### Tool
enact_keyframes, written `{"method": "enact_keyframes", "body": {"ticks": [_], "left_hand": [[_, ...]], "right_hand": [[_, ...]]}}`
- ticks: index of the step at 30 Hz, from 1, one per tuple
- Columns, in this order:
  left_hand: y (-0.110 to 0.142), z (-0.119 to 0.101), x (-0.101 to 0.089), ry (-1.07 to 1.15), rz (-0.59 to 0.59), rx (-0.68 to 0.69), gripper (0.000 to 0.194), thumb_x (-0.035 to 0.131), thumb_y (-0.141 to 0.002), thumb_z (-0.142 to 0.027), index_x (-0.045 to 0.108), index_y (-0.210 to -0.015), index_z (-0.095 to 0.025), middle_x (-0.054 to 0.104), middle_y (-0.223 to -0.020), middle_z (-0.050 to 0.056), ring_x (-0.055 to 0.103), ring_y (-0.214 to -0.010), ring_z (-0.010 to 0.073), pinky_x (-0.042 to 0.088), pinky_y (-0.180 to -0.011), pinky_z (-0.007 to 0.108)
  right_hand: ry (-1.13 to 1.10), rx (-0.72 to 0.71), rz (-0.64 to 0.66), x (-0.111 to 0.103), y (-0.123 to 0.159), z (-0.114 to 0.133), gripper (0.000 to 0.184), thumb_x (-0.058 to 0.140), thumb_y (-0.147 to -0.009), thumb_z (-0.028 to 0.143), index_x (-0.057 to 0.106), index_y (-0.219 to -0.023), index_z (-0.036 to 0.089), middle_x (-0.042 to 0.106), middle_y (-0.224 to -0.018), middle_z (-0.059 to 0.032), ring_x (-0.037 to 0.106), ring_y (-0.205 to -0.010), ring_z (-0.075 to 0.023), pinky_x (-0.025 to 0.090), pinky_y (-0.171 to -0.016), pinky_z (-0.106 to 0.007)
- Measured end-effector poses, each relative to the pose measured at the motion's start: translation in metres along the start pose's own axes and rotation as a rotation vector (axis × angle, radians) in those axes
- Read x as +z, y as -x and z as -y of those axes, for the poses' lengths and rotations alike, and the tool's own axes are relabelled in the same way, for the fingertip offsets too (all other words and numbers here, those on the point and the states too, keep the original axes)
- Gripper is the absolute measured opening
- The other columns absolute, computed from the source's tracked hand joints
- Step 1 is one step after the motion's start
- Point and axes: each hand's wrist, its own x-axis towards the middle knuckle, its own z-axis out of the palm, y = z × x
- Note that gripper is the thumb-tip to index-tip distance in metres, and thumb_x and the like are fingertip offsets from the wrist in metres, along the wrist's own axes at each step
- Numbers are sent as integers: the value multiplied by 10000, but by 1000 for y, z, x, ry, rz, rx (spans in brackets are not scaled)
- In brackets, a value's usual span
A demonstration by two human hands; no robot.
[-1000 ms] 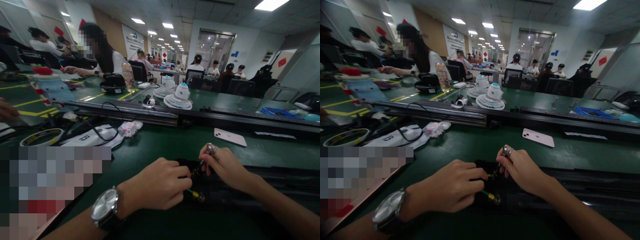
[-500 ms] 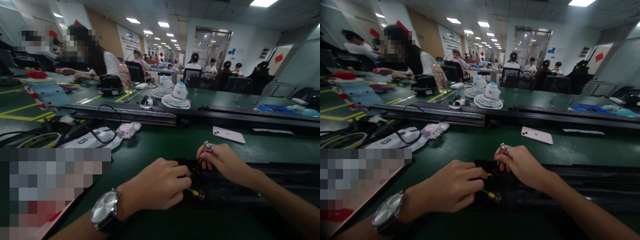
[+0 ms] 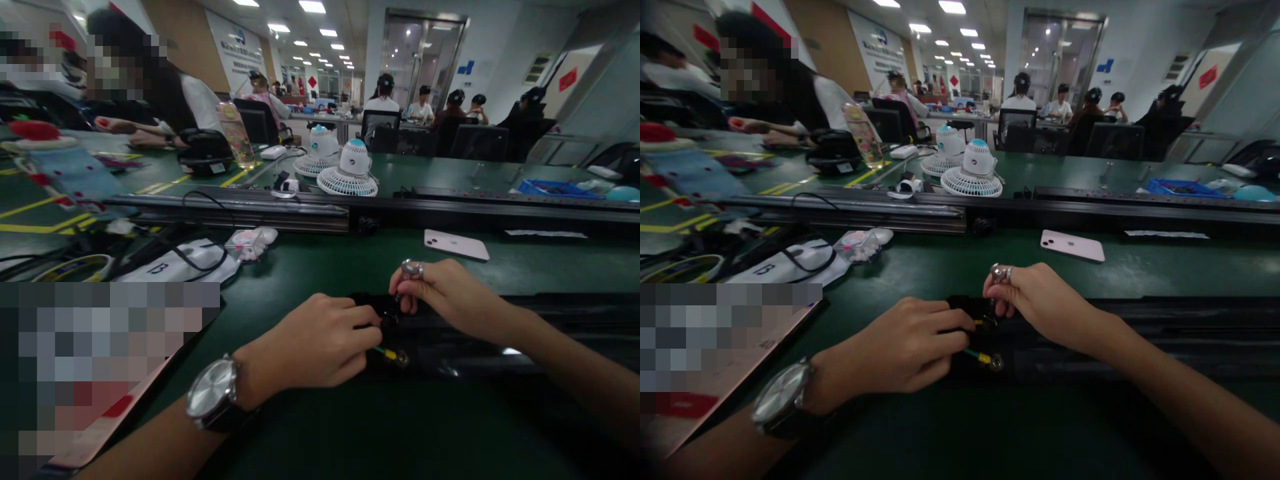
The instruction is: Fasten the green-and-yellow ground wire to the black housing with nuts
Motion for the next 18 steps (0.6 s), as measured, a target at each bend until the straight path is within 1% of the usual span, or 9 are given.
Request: {"method": "enact_keyframes", "body": {"ticks": [4,6,8,12,15,18], "left_hand": [[-2,0,3,22,10,-4,164,462,-954,-197,607,-1031,-194,672,-1064,40,625,-829,148,478,-678,273],[-4,0,4,22,4,-5,179,444,-962,-196,599,-1050,-194,676,-1039,36,628,-825,147,476,-677,267],[-5,0,5,22,-17,-8,186,439,-958,-189,593,-1061,-194,679,-993,31,628,-806,144,468,-665,263],[-7,0,6,34,-40,-14,173,443,-959,-195,585,-1056,-190,681,-955,26,633,-799,140,460,-658,250],[-8,1,8,31,-31,-11,164,440,-961,-204,587,-1030,-188,681,-964,30,642,-834,145,470,-677,248],[-7,1,8,26,-33,-12,170,449,-951,-202,599,-1031,-189,678,-955,30,639,-827,144,475,-673,249]], "right_hand": [[58,-26,15,-7,3,2,223,475,-1041,199,691,-982,201,731,-788,11,707,-754,-164,507,-721,-266],[70,-35,26,-10,5,2,222,484,-1030,178,700,-985,202,736,-803,12,713,-777,-169,509,-726,-265],[42,-22,49,-11,6,1,223,482,-1027,169,699,-987,199,726,-791,15,710,-749,-162,517,-685,-249],[-71,-2,110,-13,4,-1,222,474,-1026,156,692,-990,183,697,-739,31,680,-618,-121,509,-560,-197],[-125,-1,113,-12,3,-3,223,474,-1029,160,689,-976,180,713,-783,31,700,-641,-113,532,-576,-183],[-114,7,99,-11,2,-1,219,487,-1028,182,697,-966,186,724,-795,33,722,-690,-124,560,-624,-194]]}}
